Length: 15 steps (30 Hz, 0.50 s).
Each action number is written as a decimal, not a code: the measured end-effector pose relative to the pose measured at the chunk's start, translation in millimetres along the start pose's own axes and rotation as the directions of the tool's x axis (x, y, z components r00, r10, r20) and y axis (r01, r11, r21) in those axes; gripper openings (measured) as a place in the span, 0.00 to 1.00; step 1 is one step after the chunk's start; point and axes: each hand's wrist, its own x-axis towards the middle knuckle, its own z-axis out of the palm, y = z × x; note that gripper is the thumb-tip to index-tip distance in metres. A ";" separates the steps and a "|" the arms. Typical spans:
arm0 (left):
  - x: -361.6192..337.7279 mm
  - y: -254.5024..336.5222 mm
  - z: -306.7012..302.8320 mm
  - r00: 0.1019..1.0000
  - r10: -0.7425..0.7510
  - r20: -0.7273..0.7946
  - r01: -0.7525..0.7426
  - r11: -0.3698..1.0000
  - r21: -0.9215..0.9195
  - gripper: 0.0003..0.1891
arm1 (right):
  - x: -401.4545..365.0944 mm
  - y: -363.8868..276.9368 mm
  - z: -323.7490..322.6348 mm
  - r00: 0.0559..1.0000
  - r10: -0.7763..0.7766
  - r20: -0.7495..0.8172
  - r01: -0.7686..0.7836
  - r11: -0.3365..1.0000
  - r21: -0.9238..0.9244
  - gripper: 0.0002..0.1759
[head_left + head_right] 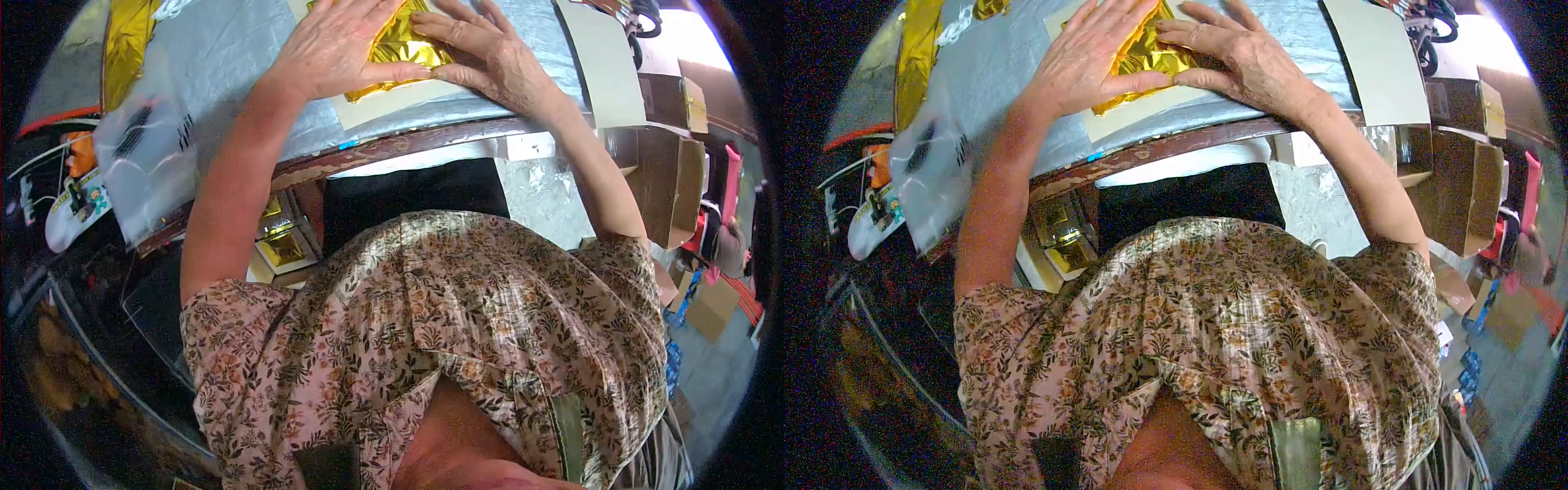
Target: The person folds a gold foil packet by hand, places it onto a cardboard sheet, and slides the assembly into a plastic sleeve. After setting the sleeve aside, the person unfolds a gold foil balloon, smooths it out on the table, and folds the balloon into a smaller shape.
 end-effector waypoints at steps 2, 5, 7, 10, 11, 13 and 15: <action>1.2 -0.3 -2.8 1.000 0.028 -0.002 -0.028 0.999 0.019 0.58 | -0.4 16.1 7.5 0.999 0.015 0.040 -0.015 1.000 0.002 0.35; 4.9 9.9 -19.9 0.997 0.024 0.077 -0.030 0.997 0.073 0.60 | -0.8 47.3 36.6 0.858 -0.403 -0.319 0.443 0.895 0.060 0.39; 7.6 20.4 -38.5 0.988 0.007 0.156 -0.019 0.997 0.073 0.50 | 4.5 40.5 31.1 0.826 -0.456 -0.332 0.440 0.889 -0.128 0.36; 1.7 -10.5 7.6 0.994 0.106 -0.027 -0.107 0.993 -0.051 0.68 | -6.4 21.4 18.1 0.988 -0.125 -0.086 0.094 0.949 -0.301 0.35; 2.5 -10.3 4.5 0.993 0.116 0.004 -0.115 0.989 -0.088 0.74 | -7.9 25.6 21.6 0.999 -0.046 -0.030 0.041 0.987 -0.156 0.40; 3.8 -14.0 3.2 0.991 0.131 -0.011 -0.131 0.987 -0.098 0.73 | -6.4 24.2 18.7 0.998 -0.054 -0.040 0.047 0.987 -0.157 0.40; 0.3 -14.6 1.8 0.989 0.144 -0.023 -0.145 0.983 -0.114 0.72 | -6.9 21.9 18.7 0.998 -0.056 -0.036 0.049 0.986 -0.157 0.40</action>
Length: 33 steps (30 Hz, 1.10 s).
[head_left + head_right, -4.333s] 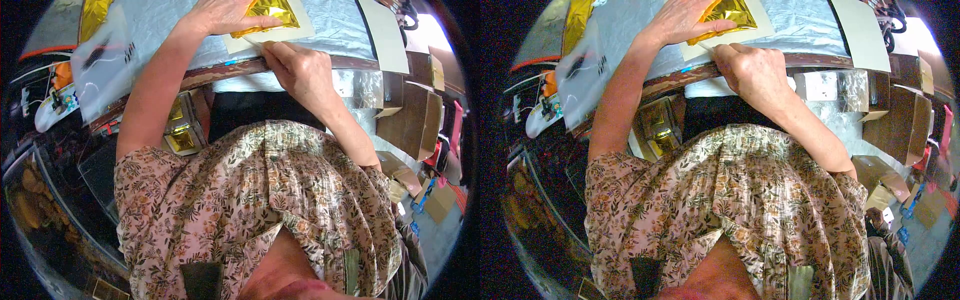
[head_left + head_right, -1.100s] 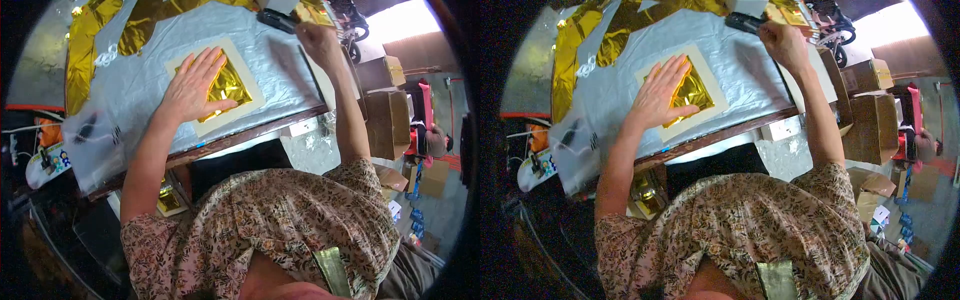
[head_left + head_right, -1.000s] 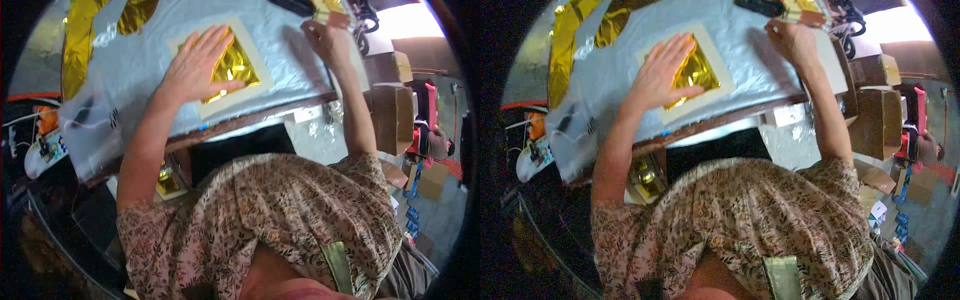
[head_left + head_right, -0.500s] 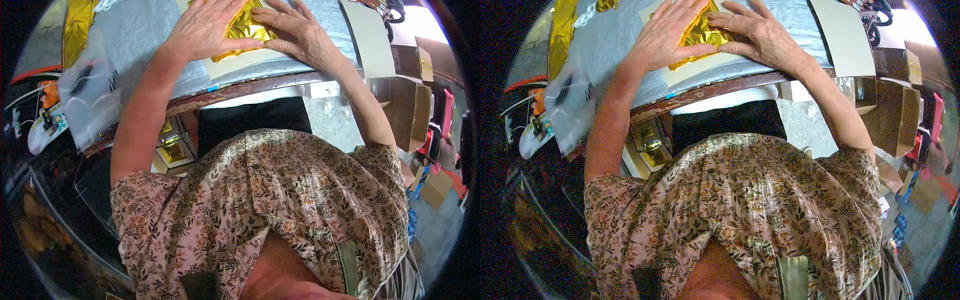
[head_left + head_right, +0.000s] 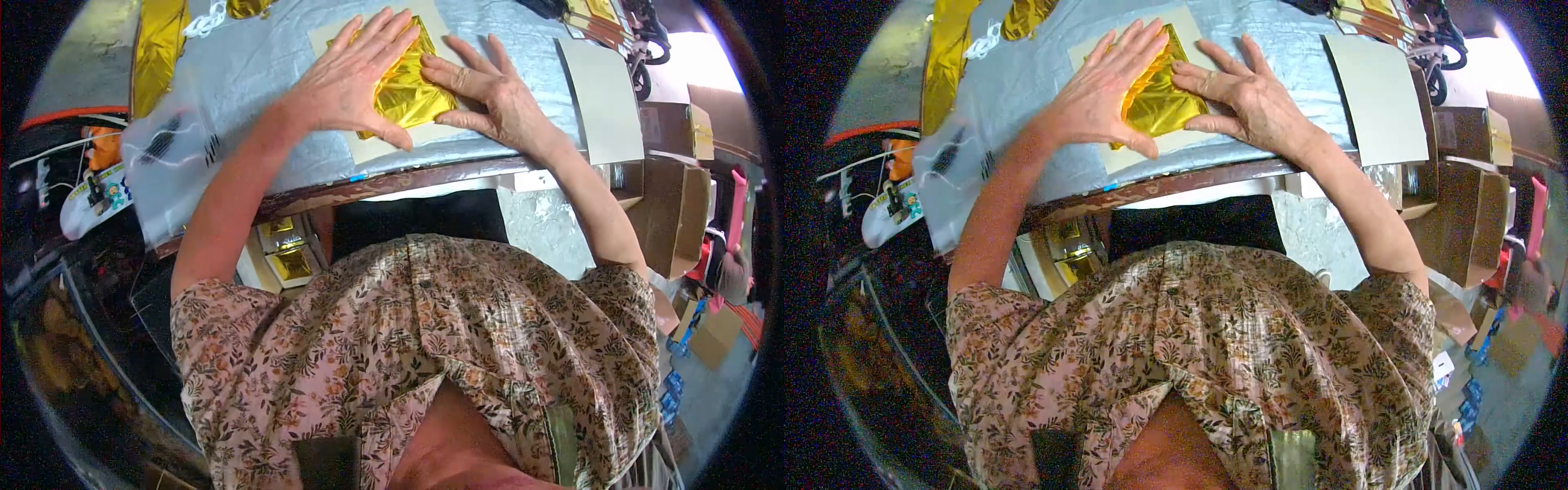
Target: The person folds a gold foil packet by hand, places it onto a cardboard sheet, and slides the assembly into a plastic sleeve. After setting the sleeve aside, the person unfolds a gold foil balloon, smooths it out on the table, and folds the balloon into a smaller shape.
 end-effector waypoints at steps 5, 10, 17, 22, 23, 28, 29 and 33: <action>-16.6 9.7 -7.2 0.998 -0.064 -0.020 0.067 0.972 0.223 0.57 | -0.3 -2.0 -1.2 1.000 0.016 -0.007 -0.016 1.000 0.015 0.40; -18.0 12.9 -6.6 0.997 -0.076 -0.002 0.075 0.985 0.153 0.55 | 0.9 -3.4 -4.2 0.999 0.033 0.016 -0.034 0.999 0.008 0.40; -19.0 11.1 -2.8 0.996 -0.082 -0.019 0.084 0.987 0.140 0.56 | 13.8 -14.8 -10.1 0.988 0.142 -0.057 -0.133 0.981 0.143 0.33; -22.3 8.9 3.4 0.996 -0.087 -0.033 0.091 0.984 0.156 0.57 | 33.3 -22.9 0.8 0.832 0.517 -0.201 -0.503 0.856 0.116 0.22; -22.7 8.1 4.1 0.995 -0.094 -0.034 0.099 0.981 0.169 0.57 | 39.7 -24.2 1.8 0.818 0.533 -0.217 -0.538 0.842 0.039 0.20; -23.9 8.0 6.0 0.994 -0.101 -0.037 0.106 0.977 0.183 0.59 | 60.7 -14.0 -21.4 0.701 0.709 0.080 -0.707 0.677 0.204 0.20; -23.6 7.8 6.0 0.993 -0.111 -0.029 0.114 0.975 0.192 0.60 | 58.2 -3.2 -28.0 0.710 0.683 0.169 -0.693 0.637 0.338 0.21; -24.0 6.2 9.2 0.992 -0.124 -0.014 0.124 0.974 0.187 0.63 | 53.4 3.3 -35.9 0.669 0.637 0.382 -0.716 0.415 0.561 0.19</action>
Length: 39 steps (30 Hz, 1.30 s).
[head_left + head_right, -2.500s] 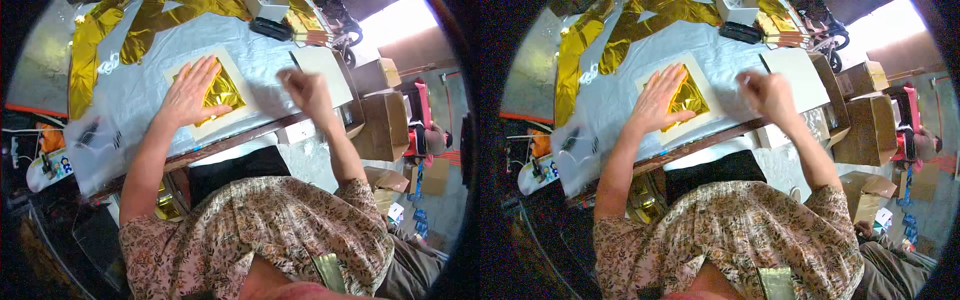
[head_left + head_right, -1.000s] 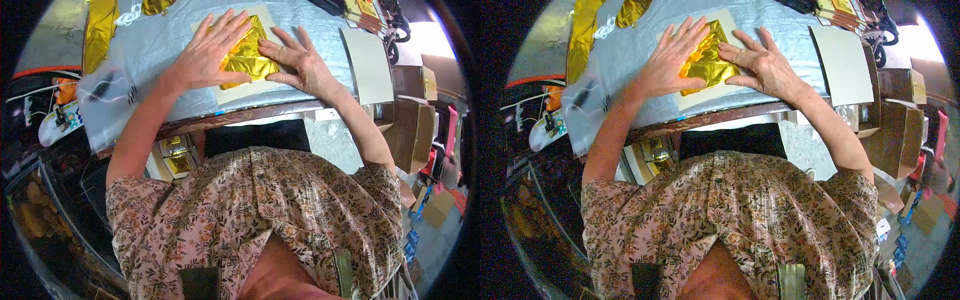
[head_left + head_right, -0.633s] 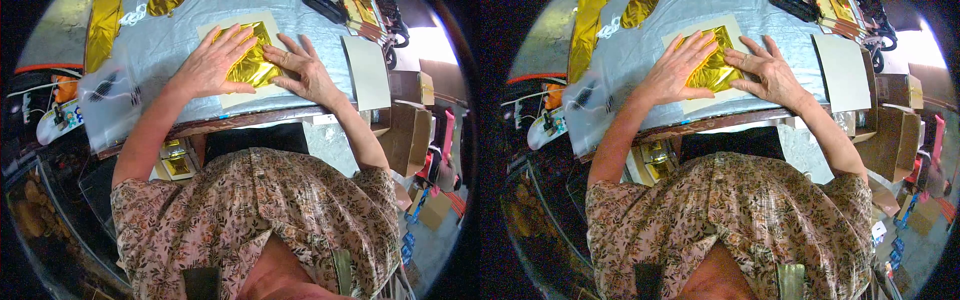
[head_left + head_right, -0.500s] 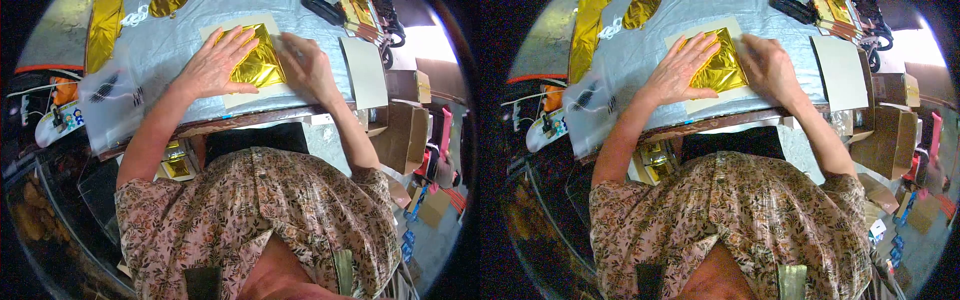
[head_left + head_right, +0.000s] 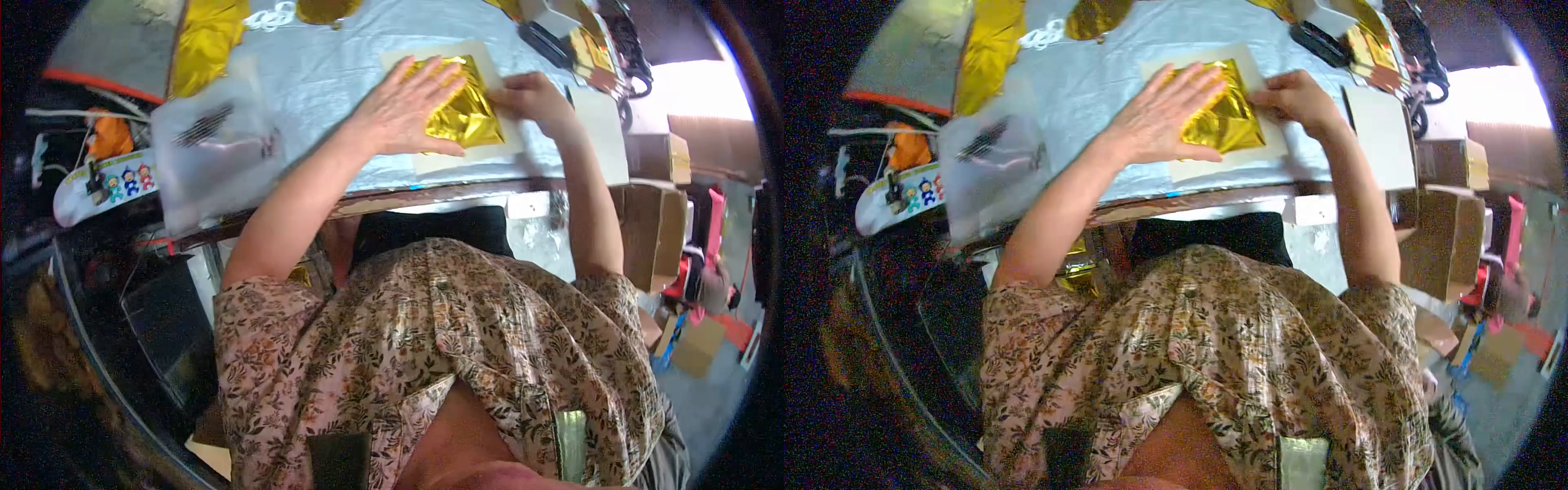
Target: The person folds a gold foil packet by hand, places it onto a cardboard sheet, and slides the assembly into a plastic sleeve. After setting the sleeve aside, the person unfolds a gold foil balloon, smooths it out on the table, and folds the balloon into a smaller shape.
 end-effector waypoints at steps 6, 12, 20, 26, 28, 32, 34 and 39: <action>1.1 0.9 1.4 0.999 -0.028 0.043 0.029 0.999 -0.038 0.65 | 22.8 36.9 -2.0 0.985 0.136 0.109 -0.159 0.957 0.241 0.08; 2.8 -3.7 -10.3 0.997 -0.053 -0.048 0.041 0.975 -0.219 0.59 | 11.5 28.9 13.6 0.989 0.081 0.124 -0.135 0.839 0.527 0.05; -56.4 -157.9 -76.8 0.664 -0.526 -0.532 0.559 0.821 -0.115 0.11 | 9.5 54.8 -4.4 0.995 0.000 0.102 -0.051 0.864 0.502 0.06; -44.9 -201.7 -79.2 0.818 -0.402 -0.412 0.501 0.850 0.165 0.11 | -11.9 40.8 1.6 0.999 -0.033 0.038 0.003 0.789 0.614 0.04; -38.6 -205.8 -74.9 0.830 -0.411 -0.378 0.506 0.839 0.200 0.11 | -13.2 39.0 -1.7 0.999 -0.022 0.027 0.000 0.782 0.623 0.04; -38.9 -217.1 -66.8 0.838 -0.441 -0.321 0.521 0.822 0.231 0.09 | -20.3 30.1 -0.6 0.999 -0.015 0.032 -0.008 0.796 0.606 0.05; -43.0 -218.4 -65.2 0.808 -0.434 -0.398 0.530 0.831 0.170 0.10 | -22.5 29.8 3.8 1.000 -0.018 0.007 0.010 0.790 0.613 0.05; -57.7 -219.3 -75.9 0.577 -0.588 -0.567 0.560 0.790 -0.249 0.14 | -32.7 13.3 -1.6 0.993 0.099 -0.067 -0.063 0.911 0.408 0.12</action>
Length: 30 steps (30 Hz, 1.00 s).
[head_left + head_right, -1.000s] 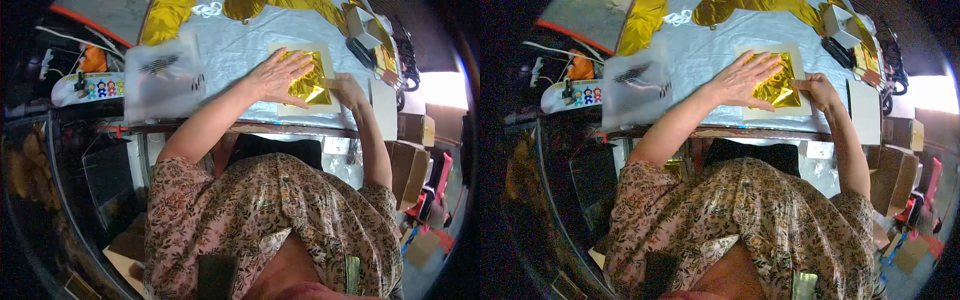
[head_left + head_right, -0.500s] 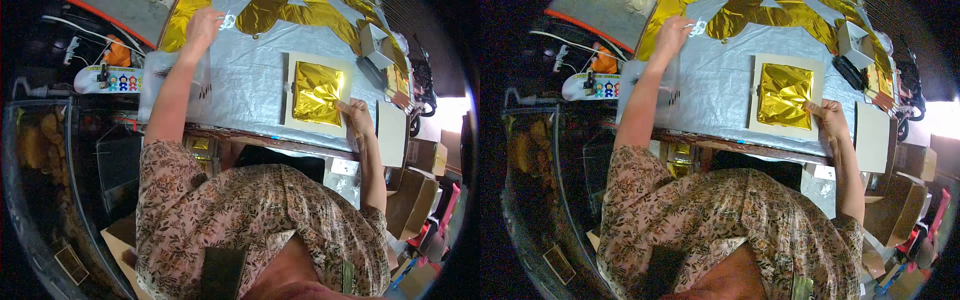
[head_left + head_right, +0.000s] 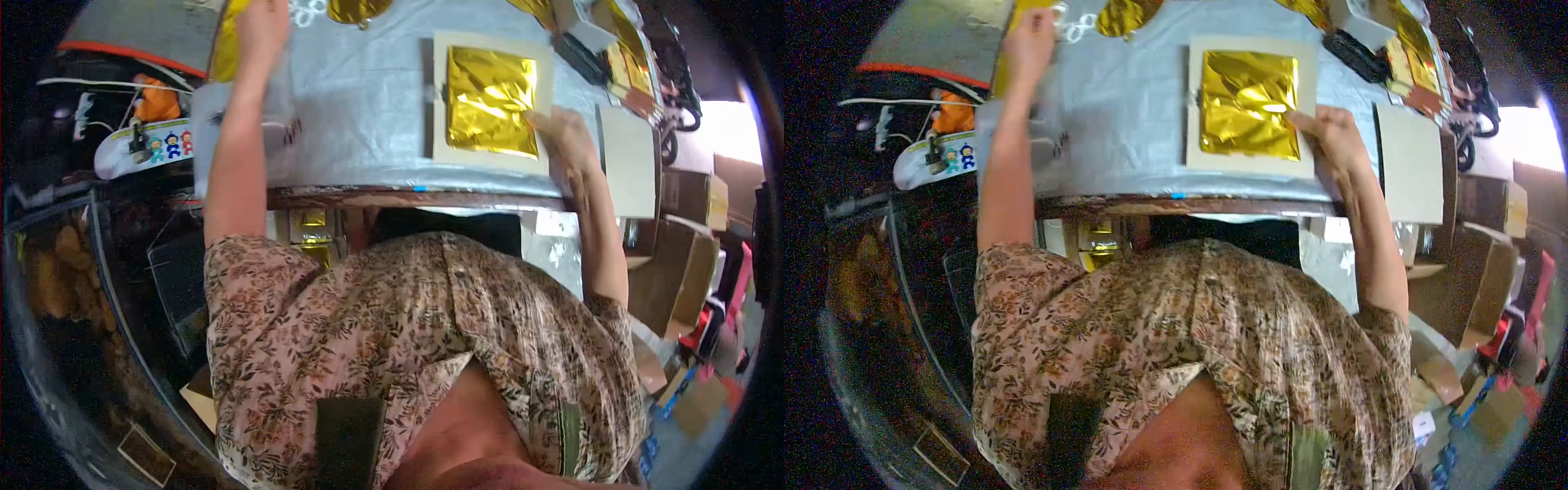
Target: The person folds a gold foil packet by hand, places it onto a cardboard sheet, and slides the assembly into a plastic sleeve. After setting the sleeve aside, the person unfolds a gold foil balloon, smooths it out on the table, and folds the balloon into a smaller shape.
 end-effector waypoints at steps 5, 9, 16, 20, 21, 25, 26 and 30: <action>-22.3 97.4 -35.8 0.728 -0.300 0.617 0.666 0.525 -0.530 0.32 | 35.3 48.0 -14.0 0.994 -0.054 0.099 0.029 0.972 0.235 0.08; -67.1 188.4 -10.3 0.891 -0.254 0.376 0.426 0.756 -0.498 0.11 | 9.9 24.7 7.1 0.992 -0.044 0.115 0.002 0.941 0.339 0.07; -77.3 196.0 -0.5 0.961 0.190 0.200 -0.160 0.974 -0.158 0.09 | 0.6 32.6 8.7 0.982 -0.107 0.158 0.049 0.942 0.333 0.07; -86.5 200.4 -4.0 0.972 0.167 0.165 -0.097 0.925 -0.367 0.07 | -11.5 27.2 9.3 0.982 -0.111 0.154 0.044 0.922 0.384 0.07; -88.3 205.8 -10.0 0.972 0.167 0.163 -0.098 0.925 -0.367 0.07 | -13.3 27.7 8.7 0.982 -0.108 0.157 0.039 0.922 0.386 0.07; -94.2 218.7 -23.9 0.975 0.137 0.173 -0.084 0.955 -0.285 0.09 | -22.0 28.1 10.3 0.982 -0.120 0.143 0.050 0.908 0.417 0.08; -94.7 220.1 -24.0 0.976 0.198 0.092 -0.174 0.960 -0.219 0.09 | -24.5 26.9 10.1 0.982 -0.117 0.146 0.049 0.914 0.402 0.08; -102.4 233.7 -35.6 0.970 0.163 0.180 -0.161 0.987 -0.025 0.07 | -26.4 31.3 6.6 0.972 -0.169 0.166 0.091 0.915 0.394 0.08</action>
